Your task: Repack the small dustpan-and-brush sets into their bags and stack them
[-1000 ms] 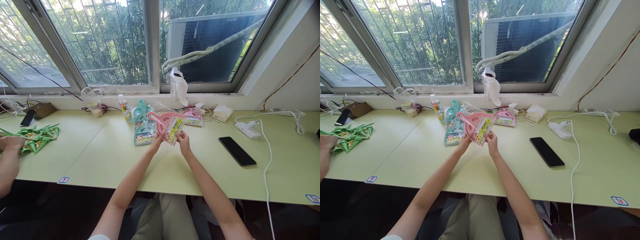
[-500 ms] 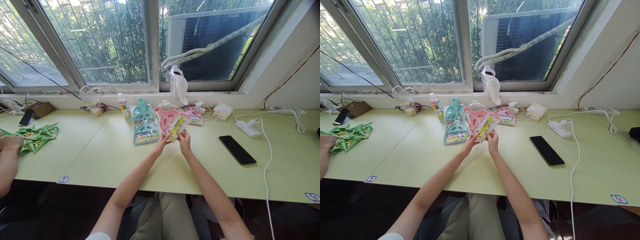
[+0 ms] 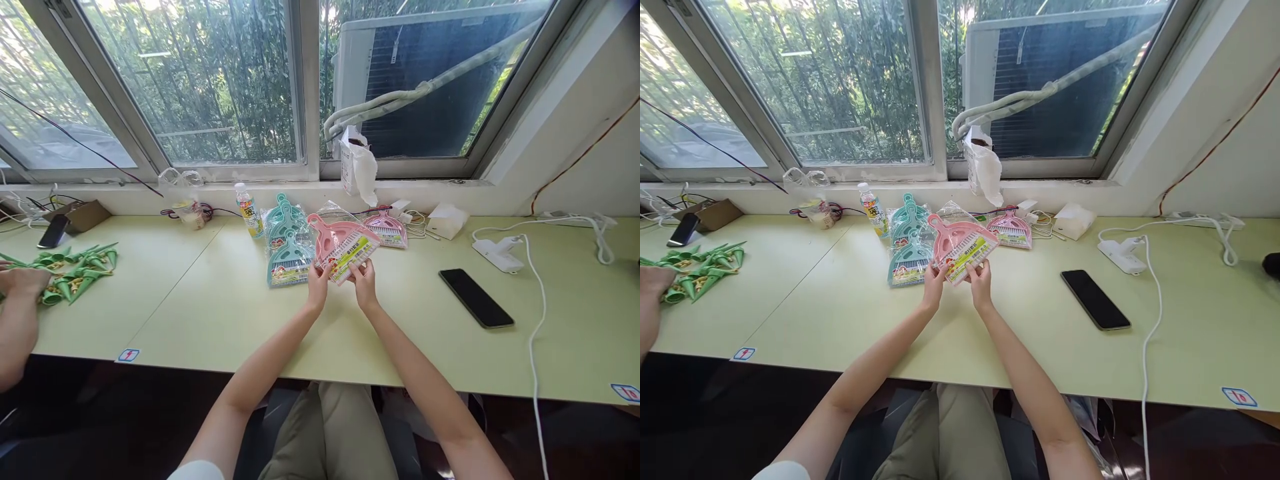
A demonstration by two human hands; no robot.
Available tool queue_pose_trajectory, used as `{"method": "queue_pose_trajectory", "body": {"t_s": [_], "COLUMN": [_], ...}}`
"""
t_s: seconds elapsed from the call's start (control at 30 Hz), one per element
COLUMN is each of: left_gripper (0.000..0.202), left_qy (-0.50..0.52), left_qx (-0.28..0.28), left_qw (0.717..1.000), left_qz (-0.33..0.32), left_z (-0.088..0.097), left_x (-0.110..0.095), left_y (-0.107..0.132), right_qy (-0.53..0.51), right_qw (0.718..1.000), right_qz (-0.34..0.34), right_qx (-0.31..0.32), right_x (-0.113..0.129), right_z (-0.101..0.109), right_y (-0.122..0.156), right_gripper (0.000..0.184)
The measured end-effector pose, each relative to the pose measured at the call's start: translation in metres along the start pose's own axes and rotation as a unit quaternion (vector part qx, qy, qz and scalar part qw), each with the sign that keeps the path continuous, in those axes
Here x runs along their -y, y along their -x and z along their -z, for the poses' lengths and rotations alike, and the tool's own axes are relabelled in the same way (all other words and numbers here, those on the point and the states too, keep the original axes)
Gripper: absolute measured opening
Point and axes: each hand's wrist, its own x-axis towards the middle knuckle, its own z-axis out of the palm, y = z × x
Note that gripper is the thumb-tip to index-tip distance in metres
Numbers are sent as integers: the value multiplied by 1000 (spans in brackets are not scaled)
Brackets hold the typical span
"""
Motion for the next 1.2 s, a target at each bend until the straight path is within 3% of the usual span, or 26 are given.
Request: {"method": "queue_pose_trajectory", "body": {"t_s": [0.3,0.4,0.47,0.6,0.77,1.03,1.2], "left_gripper": [46,41,43,51,61,59,63], "left_qy": [-86,-47,17,92,77,37,48], "left_qx": [106,86,74,99,110,87,104], "left_qw": [991,995,997,988,989,995,993], "left_qz": [0,-5,26,71,64,16,24], "left_z": [-9,-7,-3,1,-5,-9,-11], "left_x": [7,5,0,-7,-3,8,4], "left_y": [12,5,-2,-7,4,8,11], "right_qy": [-13,-22,-29,-41,-53,-41,-5], "right_qw": [999,999,999,999,998,998,995], "right_qz": [13,13,10,-11,-22,-52,-71], "right_qx": [-44,-39,-29,1,-8,-2,-70], "right_x": [8,9,8,4,2,4,9], "right_z": [5,7,5,0,-3,0,15], "right_y": [-5,-6,-6,0,3,-4,-17], "right_gripper": [41,39,39,39,40,33,34]}}
